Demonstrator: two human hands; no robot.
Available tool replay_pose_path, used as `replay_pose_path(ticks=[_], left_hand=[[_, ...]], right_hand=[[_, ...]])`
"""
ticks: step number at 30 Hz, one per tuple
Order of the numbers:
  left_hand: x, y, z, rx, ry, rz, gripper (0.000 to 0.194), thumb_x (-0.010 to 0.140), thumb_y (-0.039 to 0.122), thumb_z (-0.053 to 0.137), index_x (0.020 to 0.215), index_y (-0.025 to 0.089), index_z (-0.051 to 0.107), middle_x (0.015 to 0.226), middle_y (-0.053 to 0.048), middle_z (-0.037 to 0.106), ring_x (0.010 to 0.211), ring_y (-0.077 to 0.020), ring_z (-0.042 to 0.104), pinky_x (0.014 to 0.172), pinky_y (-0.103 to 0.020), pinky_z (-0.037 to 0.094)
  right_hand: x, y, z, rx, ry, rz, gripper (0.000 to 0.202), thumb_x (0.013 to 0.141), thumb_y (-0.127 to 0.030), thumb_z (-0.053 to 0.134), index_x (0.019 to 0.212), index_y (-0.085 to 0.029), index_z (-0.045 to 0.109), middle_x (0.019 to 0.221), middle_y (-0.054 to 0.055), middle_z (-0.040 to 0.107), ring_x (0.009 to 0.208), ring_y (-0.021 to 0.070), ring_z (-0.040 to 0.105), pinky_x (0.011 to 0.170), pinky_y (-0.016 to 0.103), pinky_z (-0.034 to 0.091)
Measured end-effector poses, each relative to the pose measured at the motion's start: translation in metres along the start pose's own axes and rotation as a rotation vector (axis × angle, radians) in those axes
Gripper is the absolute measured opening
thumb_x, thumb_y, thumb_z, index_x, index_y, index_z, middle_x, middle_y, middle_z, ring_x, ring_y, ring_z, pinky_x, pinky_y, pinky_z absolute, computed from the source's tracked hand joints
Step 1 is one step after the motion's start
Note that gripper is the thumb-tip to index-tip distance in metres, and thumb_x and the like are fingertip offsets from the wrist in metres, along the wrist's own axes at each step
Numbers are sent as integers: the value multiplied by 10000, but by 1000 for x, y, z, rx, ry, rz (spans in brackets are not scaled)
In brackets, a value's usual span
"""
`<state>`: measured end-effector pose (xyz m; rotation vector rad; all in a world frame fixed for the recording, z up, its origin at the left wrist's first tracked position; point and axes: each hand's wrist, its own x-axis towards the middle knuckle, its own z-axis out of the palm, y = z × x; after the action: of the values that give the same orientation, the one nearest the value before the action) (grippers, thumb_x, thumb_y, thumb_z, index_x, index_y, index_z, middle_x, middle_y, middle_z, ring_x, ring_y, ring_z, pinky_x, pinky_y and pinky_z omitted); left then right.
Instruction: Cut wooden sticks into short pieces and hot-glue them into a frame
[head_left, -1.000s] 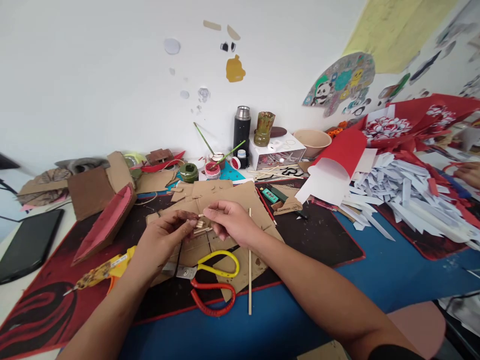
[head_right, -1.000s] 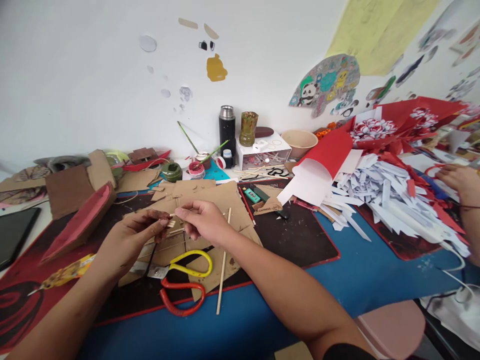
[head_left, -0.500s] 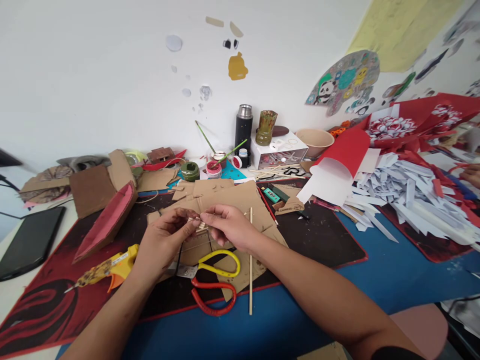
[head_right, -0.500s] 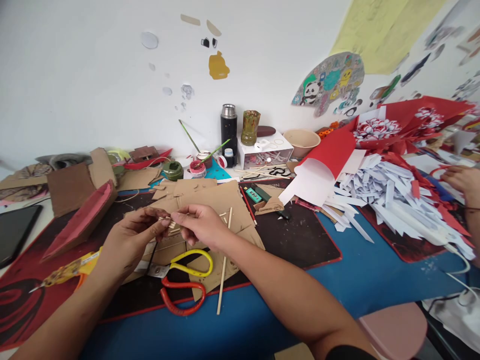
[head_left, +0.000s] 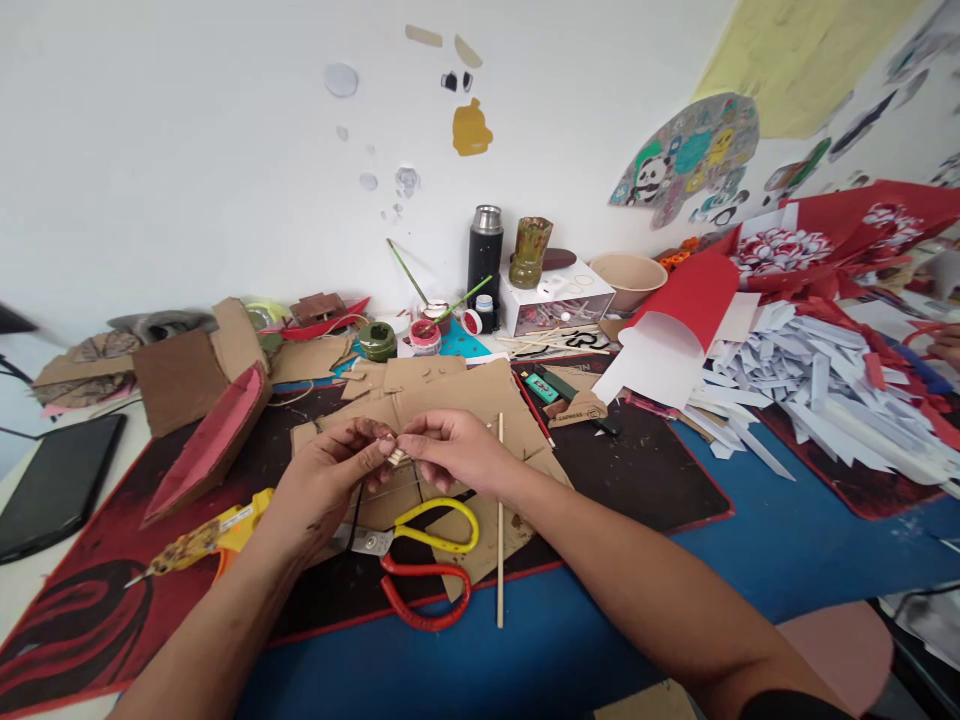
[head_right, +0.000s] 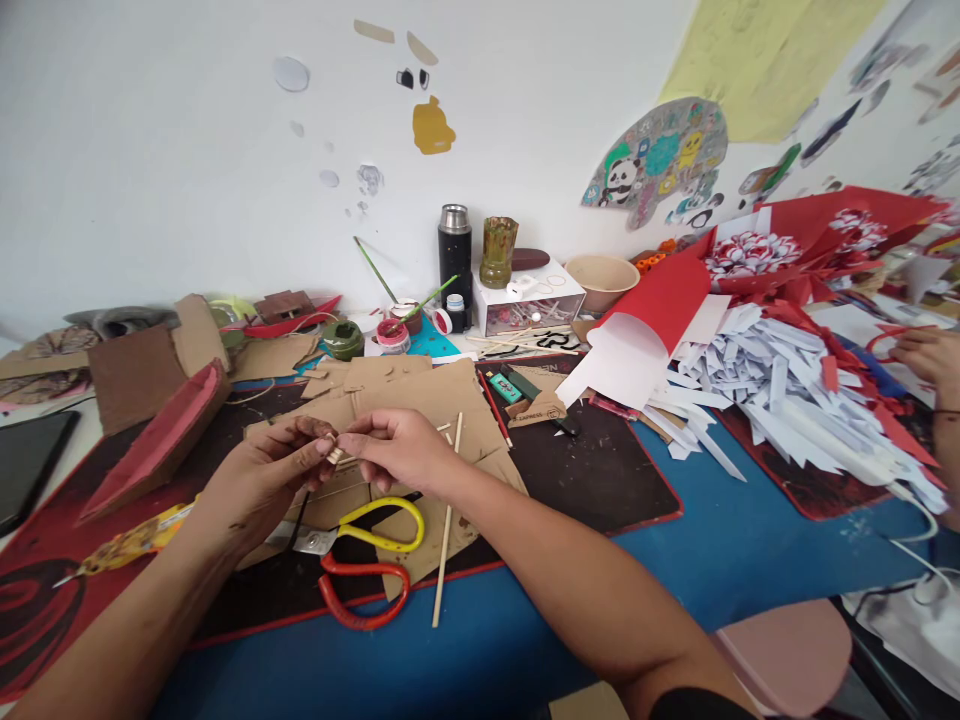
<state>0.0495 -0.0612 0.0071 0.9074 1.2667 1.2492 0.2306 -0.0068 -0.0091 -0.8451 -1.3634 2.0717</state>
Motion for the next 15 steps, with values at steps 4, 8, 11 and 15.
replay_pose_path(ticks=[4, 8, 11, 15], left_hand=[[0, 2, 1, -14, -12, -28, 445, 538, 469, 1048, 744, 174, 787, 641, -20, 680, 553, -131, 603, 468, -218, 459], [0, 3, 1, -16, -14, -60, 451, 524, 461, 1053, 747, 172, 789, 640, -22, 688, 541, -130, 600, 462, -221, 461], [0, 3, 0, -10, 1, -77, 478, 500, 481, 1060, 746, 168, 795, 641, -26, 696, 538, -129, 606, 454, -215, 460], [1, 4, -2, -3, 0, -97, 485, 489, 488, 1065, 738, 167, 800, 644, -28, 699, 519, -121, 598, 449, -214, 462]], right_hand=[[0, -1, 0, -58, 5, -22, 381, 891, -489, 862, 943, -184, 640, 539, -88, 618, 372, 67, 472, 406, 192, 368], [-1, -1, 2, -129, 49, -33, 351, 917, -466, 849, 944, -188, 636, 553, -89, 613, 379, 66, 475, 410, 191, 363], [-3, 1, 3, -199, 94, -73, 290, 951, -432, 818, 970, -190, 660, 573, -86, 614, 388, 67, 481, 411, 192, 360], [-4, 6, 3, -277, 115, -118, 234, 965, -405, 798, 1022, -201, 697, 601, -76, 624, 412, 76, 502, 419, 196, 383]])
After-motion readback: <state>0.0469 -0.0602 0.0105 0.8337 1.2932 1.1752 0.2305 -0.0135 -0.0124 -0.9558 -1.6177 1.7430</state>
